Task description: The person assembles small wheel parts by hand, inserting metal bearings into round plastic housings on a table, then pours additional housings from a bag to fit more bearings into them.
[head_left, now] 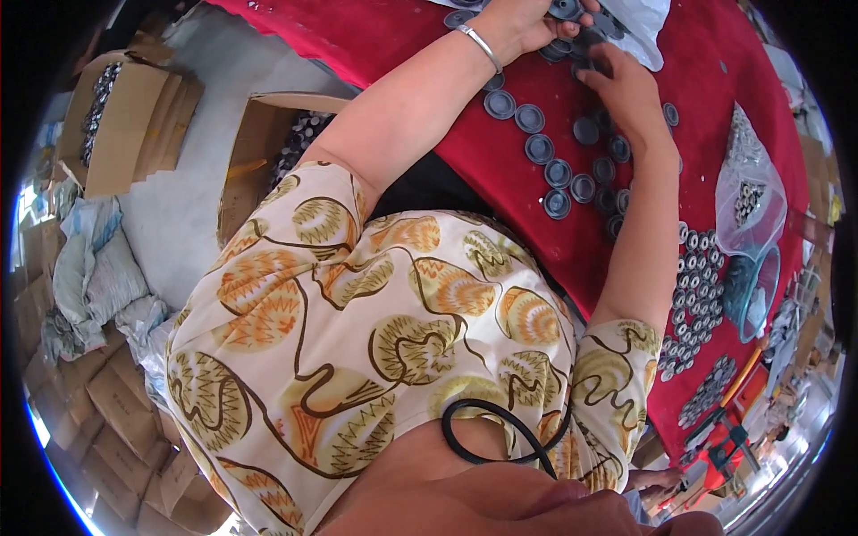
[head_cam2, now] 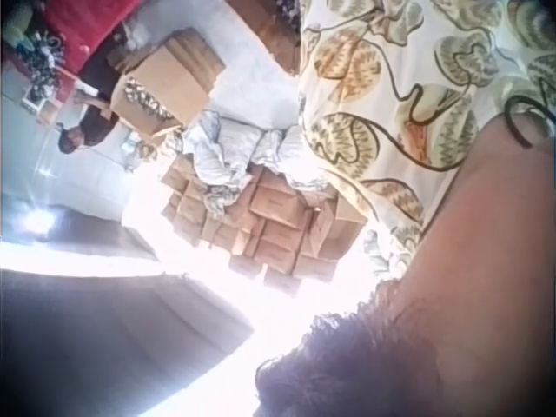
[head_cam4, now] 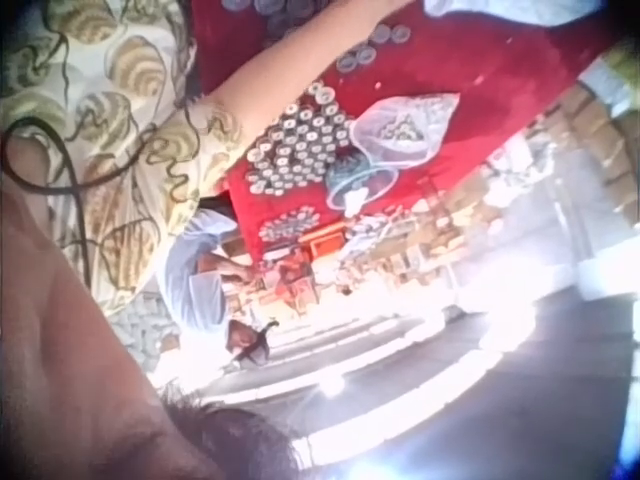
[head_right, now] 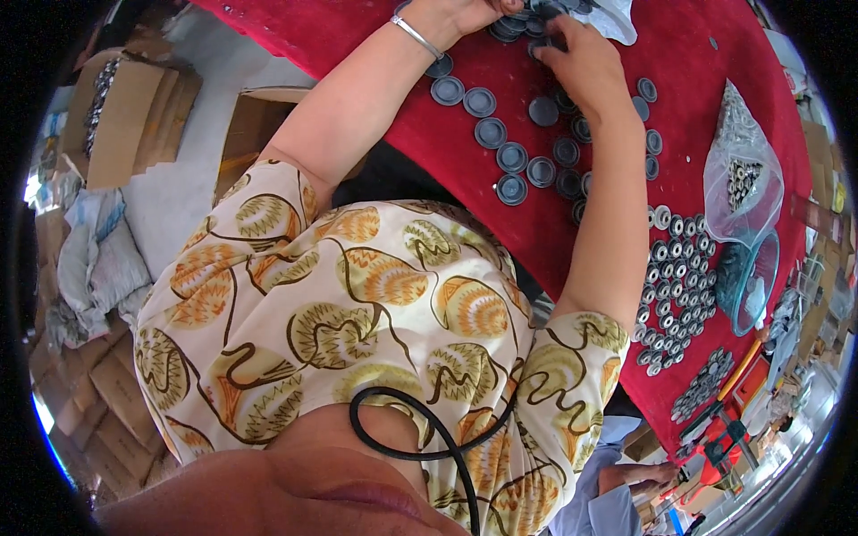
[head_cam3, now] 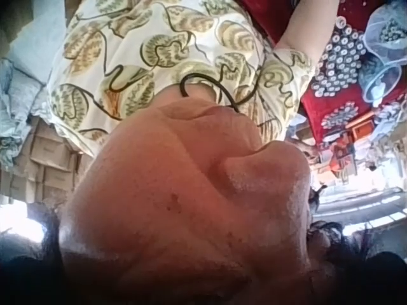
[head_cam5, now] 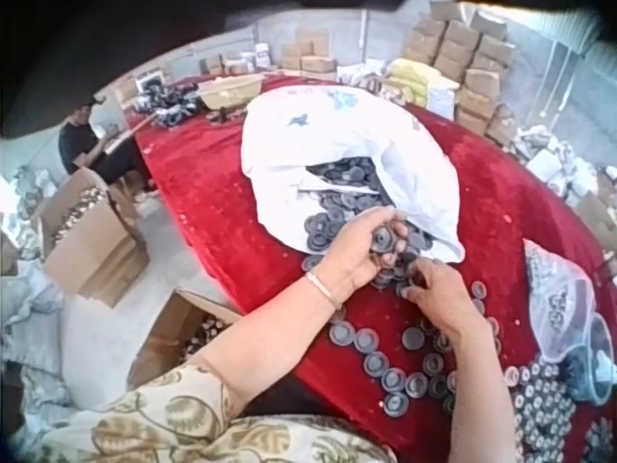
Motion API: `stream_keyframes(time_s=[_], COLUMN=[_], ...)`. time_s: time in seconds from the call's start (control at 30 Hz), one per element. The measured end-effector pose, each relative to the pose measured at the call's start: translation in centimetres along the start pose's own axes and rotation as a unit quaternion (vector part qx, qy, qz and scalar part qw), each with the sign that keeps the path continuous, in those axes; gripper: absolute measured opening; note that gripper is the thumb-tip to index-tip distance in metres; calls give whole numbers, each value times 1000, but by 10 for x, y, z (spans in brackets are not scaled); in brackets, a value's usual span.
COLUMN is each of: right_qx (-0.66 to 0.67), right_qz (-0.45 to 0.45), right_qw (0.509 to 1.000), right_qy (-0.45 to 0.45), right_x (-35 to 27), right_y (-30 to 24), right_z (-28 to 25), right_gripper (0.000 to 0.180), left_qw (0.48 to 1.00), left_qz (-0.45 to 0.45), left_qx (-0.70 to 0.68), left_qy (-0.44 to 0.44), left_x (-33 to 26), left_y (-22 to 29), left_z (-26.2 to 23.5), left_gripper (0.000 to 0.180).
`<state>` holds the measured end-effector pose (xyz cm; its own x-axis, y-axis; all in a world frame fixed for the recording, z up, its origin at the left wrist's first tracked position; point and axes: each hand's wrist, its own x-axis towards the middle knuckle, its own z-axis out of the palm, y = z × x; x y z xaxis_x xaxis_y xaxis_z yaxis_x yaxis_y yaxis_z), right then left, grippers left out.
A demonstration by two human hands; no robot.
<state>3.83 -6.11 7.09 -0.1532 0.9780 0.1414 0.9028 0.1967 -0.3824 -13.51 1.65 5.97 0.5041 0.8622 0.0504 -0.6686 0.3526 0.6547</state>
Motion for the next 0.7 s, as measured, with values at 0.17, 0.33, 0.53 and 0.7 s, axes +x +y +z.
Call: stream_keyframes(time_s=[0.17, 0.33, 0.53, 0.7], right_qx=[-26, 7, -16, -23], right_qz=[95, 112, -67, -88], right_qw=[992, 994, 994, 996], right_qy=[-79, -16, 83, 12], right_x=[-18, -11, 13, 9], right_y=[7, 3, -17, -20], right_z=[-26, -32, 8, -2], right_gripper=[43, 42, 32, 32], left_qw=[999, 998, 999, 998], left_qz=[25, 48, 30, 31], left_qx=[-32, -44, -35, -47], left_qy=[-30, -23, -17, -38], left_x=[-5, -4, 1, 2], left_y=[10, 15, 9, 6], left_z=[2, -2, 0, -4], left_gripper=[24, 24, 22, 20])
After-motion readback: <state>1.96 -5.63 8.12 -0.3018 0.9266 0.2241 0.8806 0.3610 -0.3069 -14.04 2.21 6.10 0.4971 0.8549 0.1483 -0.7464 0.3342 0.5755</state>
